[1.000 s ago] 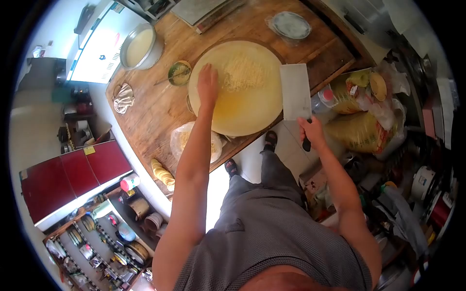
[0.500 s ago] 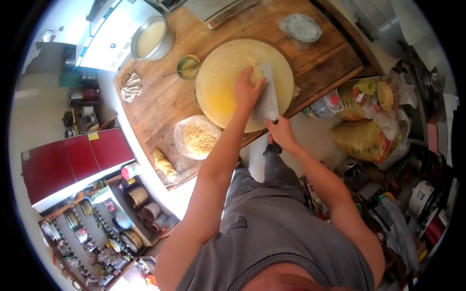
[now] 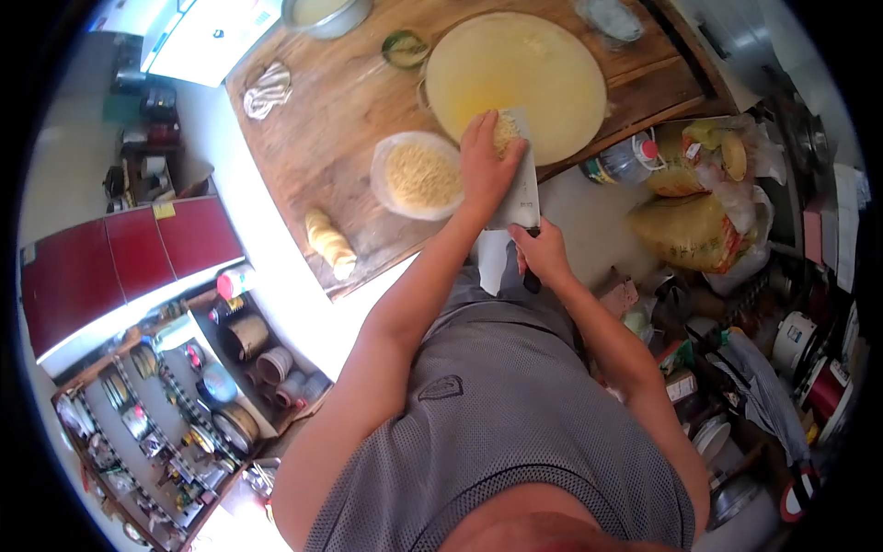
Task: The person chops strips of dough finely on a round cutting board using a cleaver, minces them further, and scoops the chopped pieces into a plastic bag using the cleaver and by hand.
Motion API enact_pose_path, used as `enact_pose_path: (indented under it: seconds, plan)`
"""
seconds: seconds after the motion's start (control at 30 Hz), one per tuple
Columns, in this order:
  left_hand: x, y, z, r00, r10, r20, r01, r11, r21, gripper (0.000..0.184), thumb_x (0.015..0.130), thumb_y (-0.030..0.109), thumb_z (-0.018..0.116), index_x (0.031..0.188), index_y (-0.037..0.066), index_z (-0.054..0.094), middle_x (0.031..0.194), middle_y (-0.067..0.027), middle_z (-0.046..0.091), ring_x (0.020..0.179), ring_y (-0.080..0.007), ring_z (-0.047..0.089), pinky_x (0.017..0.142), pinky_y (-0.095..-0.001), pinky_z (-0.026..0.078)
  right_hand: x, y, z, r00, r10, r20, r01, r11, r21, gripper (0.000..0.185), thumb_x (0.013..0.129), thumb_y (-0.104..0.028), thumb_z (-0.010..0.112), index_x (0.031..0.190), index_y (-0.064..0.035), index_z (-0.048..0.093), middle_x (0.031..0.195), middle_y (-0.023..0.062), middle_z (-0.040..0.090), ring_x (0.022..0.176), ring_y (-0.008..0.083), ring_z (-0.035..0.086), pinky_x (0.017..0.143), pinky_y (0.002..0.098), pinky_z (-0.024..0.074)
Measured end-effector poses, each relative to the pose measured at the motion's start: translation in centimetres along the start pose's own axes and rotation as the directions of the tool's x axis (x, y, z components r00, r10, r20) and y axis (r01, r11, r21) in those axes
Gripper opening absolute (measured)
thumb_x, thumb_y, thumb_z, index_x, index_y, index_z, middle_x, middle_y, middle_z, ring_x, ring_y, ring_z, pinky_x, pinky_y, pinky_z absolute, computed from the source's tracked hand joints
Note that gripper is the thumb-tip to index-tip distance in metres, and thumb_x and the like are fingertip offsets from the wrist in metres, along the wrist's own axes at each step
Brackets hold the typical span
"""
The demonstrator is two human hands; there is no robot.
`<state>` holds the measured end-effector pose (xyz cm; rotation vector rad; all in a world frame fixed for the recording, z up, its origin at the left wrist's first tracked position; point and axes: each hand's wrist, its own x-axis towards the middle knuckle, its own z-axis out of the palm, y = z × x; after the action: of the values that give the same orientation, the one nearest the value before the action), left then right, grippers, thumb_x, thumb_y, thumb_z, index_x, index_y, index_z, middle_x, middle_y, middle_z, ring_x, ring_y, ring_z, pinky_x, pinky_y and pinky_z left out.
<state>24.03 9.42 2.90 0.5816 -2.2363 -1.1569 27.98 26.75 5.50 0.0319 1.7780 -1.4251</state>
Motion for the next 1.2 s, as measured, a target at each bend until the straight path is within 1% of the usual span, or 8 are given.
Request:
enact_pose_path:
  seconds: [0.2,0.43,0.7,0.77,0.83,0.93,1.07,1.2]
  plan:
    - [-5.2,-2.4,-8.0,0.995,-0.029,0.091,0.006,0.971,0.241,0.088,0.081,0.038,0.084,0.145,-0.006,0.044,0.147,-0.0304,0.047,0.137,-0.0468,0.044,0.116,-0.0498,0.036,-5.0,-0.9,7.3,0.986,0.137,0.091,-0.140,0.990,0.026,0.018,0.097,-0.013,0.067,0.096,0.0030,0.059,0.061,0.0053,0.057,0.043,0.0142,0.053,0.041,0.0337,0.0446]
    - [-4.9,-8.2,-9.9,0.989,-0.095,0.112,0.050,0.933,0.356,0.071,0.089,0.038,0.077,0.139,-0.006,0.052,0.141,-0.0304,0.054,0.132,-0.0461,0.049,0.113,-0.0485,0.040,-6.3,0.3,9.9,0.942,0.282,0.183,-0.287,0.958,0.005,0.019,0.097,-0.014,0.068,0.096,0.0015,0.058,0.062,0.0036,0.056,0.044,0.0123,0.052,0.041,0.0305,0.0445]
    - [-0.7,-14.5,-8.5,0.943,0.187,0.274,-0.234,0.960,0.151,0.037,0.098,0.024,0.065,0.124,-0.002,0.066,0.133,-0.0226,0.063,0.125,-0.0373,0.059,0.109,-0.0444,0.045,-11.6,-1.0,3.0,0.931,0.352,0.101,-0.349,0.936,-0.043,0.020,0.095,-0.016,0.069,0.097,0.0017,0.061,0.063,0.0042,0.056,0.044,0.0136,0.054,0.042,0.0324,0.0459]
    - [0.1,-13.8,-9.3,0.981,-0.081,0.178,0.107,0.984,-0.144,0.033,0.100,0.021,0.056,0.122,-0.001,0.067,0.122,-0.0192,0.069,0.116,-0.0386,0.061,0.106,-0.0446,0.047,-12.4,-1.2,1.4,0.942,0.335,-0.012,-0.334,0.938,-0.091,0.023,0.095,-0.019,0.071,0.098,0.0010,0.061,0.062,0.0042,0.057,0.044,0.0138,0.054,0.043,0.0319,0.0455]
    - [1.5,-15.6,-9.2,0.987,-0.083,0.135,0.105,0.980,-0.168,0.031,0.104,0.021,0.048,0.115,0.000,0.068,0.114,-0.0179,0.071,0.107,-0.0344,0.065,0.102,-0.0422,0.050,-12.0,-0.8,0.3,0.955,0.295,-0.021,-0.296,0.953,-0.062,0.026,0.094,-0.022,0.073,0.098,0.0010,0.061,0.061,0.0043,0.058,0.044,0.0143,0.055,0.043,0.0318,0.0450]
    - [2.1,-16.0,-9.3,0.815,-0.566,0.120,0.276,0.198,-0.941,0.033,0.109,0.027,0.045,0.095,0.005,0.065,0.093,-0.0118,0.069,0.095,-0.0327,0.067,0.097,-0.0443,0.053,-11.2,-0.1,-0.9,0.979,0.158,-0.130,-0.158,0.987,0.008,0.028,0.095,-0.024,0.073,0.099,0.0013,0.062,0.063,0.0047,0.059,0.045,0.0148,0.055,0.044,0.0316,0.0451]
    - [3.0,-15.9,-11.0,0.695,-0.690,0.200,0.182,-0.100,-0.978,0.035,0.105,0.029,0.053,0.077,0.008,0.058,0.078,-0.0101,0.063,0.083,-0.0302,0.063,0.092,-0.0486,0.054,-9.1,-2.0,-2.2,0.980,-0.032,-0.195,0.070,0.979,0.192,0.029,0.093,-0.026,0.075,0.092,-0.0022,0.058,0.065,0.0042,0.057,0.050,0.0131,0.054,0.048,0.0309,0.0450]
    - [2.9,-15.5,-11.5,0.708,-0.644,0.291,0.143,-0.272,-0.952,0.036,0.105,0.029,0.052,0.075,0.010,0.057,0.073,-0.0092,0.059,0.080,-0.0285,0.059,0.084,-0.0452,0.052,-2.3,0.6,-6.1,0.912,-0.061,-0.407,0.096,0.993,0.066,0.037,0.093,-0.031,0.079,0.092,-0.0016,0.057,0.063,0.0028,0.056,0.047,0.0124,0.052,0.045,0.0305,0.0452]
